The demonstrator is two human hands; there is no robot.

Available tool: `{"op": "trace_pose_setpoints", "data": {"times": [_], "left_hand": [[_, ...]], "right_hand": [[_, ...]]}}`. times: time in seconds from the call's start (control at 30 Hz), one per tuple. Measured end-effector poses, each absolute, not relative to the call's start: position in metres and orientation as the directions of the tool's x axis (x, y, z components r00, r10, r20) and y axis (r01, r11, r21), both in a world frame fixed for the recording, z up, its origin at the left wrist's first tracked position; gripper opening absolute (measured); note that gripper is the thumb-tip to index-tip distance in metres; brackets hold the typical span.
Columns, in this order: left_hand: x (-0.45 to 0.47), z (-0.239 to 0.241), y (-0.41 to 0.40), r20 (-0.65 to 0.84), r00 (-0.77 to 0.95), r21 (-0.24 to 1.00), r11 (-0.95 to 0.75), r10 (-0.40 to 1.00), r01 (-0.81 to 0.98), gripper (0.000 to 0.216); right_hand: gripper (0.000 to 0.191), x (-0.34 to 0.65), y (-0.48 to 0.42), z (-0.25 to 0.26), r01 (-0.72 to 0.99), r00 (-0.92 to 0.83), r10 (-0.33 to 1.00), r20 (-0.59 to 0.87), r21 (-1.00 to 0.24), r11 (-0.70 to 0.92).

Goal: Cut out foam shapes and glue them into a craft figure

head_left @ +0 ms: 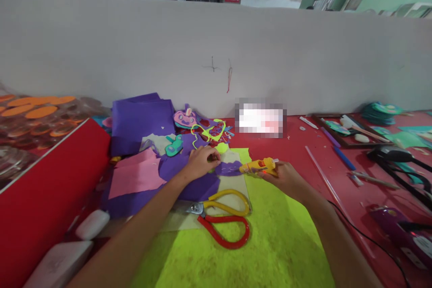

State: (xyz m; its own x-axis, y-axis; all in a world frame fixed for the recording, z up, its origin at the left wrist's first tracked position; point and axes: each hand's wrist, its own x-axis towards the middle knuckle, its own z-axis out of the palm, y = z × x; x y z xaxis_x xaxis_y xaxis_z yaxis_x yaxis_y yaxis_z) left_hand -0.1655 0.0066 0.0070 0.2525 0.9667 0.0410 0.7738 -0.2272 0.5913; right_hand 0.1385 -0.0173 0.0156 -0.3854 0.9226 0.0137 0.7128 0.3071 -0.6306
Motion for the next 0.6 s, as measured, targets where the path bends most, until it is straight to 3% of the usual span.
{"op": "trace_pose_setpoints", "data": {"times": [0.17, 0.47, 0.6], "left_hand": [[-0.165, 0.007, 0.006, 0.045, 0.247, 0.591, -0.225, 0.968, 0.775, 0.009], [-0.165, 0.006, 0.007, 0.04, 0.247, 0.586, -0.223, 0.968, 0.779, 0.01], [-0.165, 0.005, 0.007, 0.041, 0.245, 0.585, -0.222, 0.969, 0.78, 0.01]], "right_hand": [[0.041, 0.143, -0.016, 0.018, 0.743, -0.349, 0.936, 0.047, -0.595, 0.307], [0.032, 0.134, -0.023, 0.018, 0.58, -0.387, 0.922, 0.033, -0.769, 0.271], [0.035, 0.129, -0.023, 0.009, 0.583, -0.404, 0.915, 0.013, -0.767, 0.268]]}}
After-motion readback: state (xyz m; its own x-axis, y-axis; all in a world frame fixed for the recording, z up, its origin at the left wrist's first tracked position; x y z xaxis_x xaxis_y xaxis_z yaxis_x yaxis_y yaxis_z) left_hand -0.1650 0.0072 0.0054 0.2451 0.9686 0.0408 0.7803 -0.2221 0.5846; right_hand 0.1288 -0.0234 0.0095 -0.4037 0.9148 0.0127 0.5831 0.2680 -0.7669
